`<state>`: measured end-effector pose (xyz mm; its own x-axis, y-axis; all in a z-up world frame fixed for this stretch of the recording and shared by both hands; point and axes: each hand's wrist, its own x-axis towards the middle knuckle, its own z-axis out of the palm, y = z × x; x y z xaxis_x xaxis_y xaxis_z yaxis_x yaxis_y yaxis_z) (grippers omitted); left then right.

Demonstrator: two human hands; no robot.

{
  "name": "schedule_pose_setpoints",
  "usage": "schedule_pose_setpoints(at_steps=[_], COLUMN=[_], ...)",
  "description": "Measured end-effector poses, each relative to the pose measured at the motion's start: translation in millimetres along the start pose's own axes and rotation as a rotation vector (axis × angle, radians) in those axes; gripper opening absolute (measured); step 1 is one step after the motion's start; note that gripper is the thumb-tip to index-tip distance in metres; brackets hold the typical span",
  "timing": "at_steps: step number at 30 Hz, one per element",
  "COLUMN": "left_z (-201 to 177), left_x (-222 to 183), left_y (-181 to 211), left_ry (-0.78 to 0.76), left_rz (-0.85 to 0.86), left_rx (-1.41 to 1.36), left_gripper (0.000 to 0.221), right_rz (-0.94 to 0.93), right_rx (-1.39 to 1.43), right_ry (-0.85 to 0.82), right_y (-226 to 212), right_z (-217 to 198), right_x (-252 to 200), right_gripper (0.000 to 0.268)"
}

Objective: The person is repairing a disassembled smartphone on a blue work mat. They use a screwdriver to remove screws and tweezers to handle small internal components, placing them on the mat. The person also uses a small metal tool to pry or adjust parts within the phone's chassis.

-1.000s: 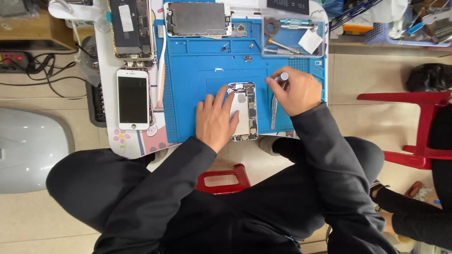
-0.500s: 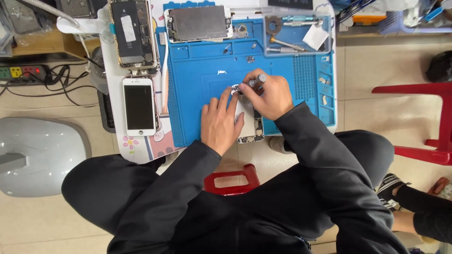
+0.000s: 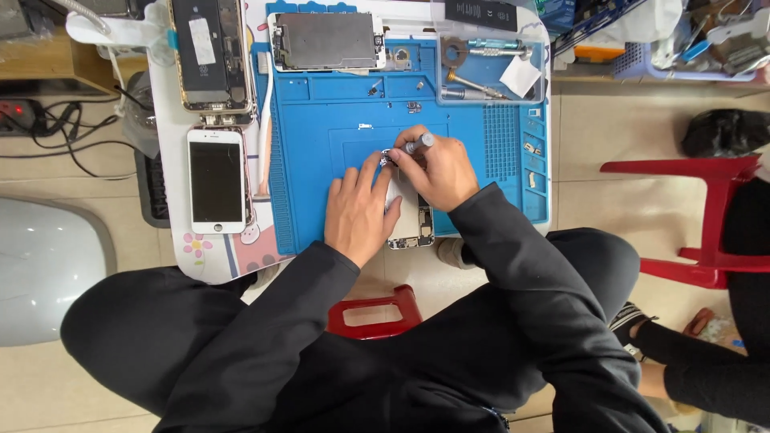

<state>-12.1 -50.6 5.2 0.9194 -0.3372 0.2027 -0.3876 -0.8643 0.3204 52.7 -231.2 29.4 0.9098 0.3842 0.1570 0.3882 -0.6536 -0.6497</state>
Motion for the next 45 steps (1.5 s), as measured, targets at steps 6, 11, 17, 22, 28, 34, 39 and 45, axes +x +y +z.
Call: schedule_pose_setpoints(at_steps=[6,11,17,22,28,34,39,45], left_z=[0.6,-3.7,-1.7,-2.3,-6.6,-11.3,-13.3,-3.6], left_x=[-1.5,0.1,-3.4,-3.6,1.8,5.1,8.8,4.9], left_y=[0.1,0.8,0.4,1.0,0.9,-0.8,1.7,-2.2], left_ry=[0.015,0.009,-0.035,-0.052,-0.035,-0.063,-0.064,-0.057], left_rz=[0.004,-0.002,-0.005,-0.006,0.003,0.01,-0.007,-0.001], left_rx=[0.007,0.01,0.018,0.03,0.016,-0.012,-0.001,-0.03], left_gripper=[0.049,0.049,0.048,0.048,0.046,0.049,0.048,0.045], right_rz=[-0.016,-0.029,-0.041,-0.056,-0.042,-0.237,-0.289,-0.367], right_rx=[-0.019,-0.055,-0.135,-0.188,-0.234,-0.571,-0.569,-0.546], right_ry=[-0.026,-0.019,0.013,0.073,0.103,0.095,0.106,0.149], right_y=[-10.7,-11.6,-12.3,-24.4,-22.5,-28.8,-36.6,-31.6], right_z=[-3.6,-4.1,-1.6,-10.9,-13.4,-19.7,-22.2,-16.4], right_x=[1.0,2.8,3.3,7.7,5.2,10.9,16.1,20.7], right_gripper=[0.008,0.01,0.017,0.024,0.042,0.024,0.008,0.012])
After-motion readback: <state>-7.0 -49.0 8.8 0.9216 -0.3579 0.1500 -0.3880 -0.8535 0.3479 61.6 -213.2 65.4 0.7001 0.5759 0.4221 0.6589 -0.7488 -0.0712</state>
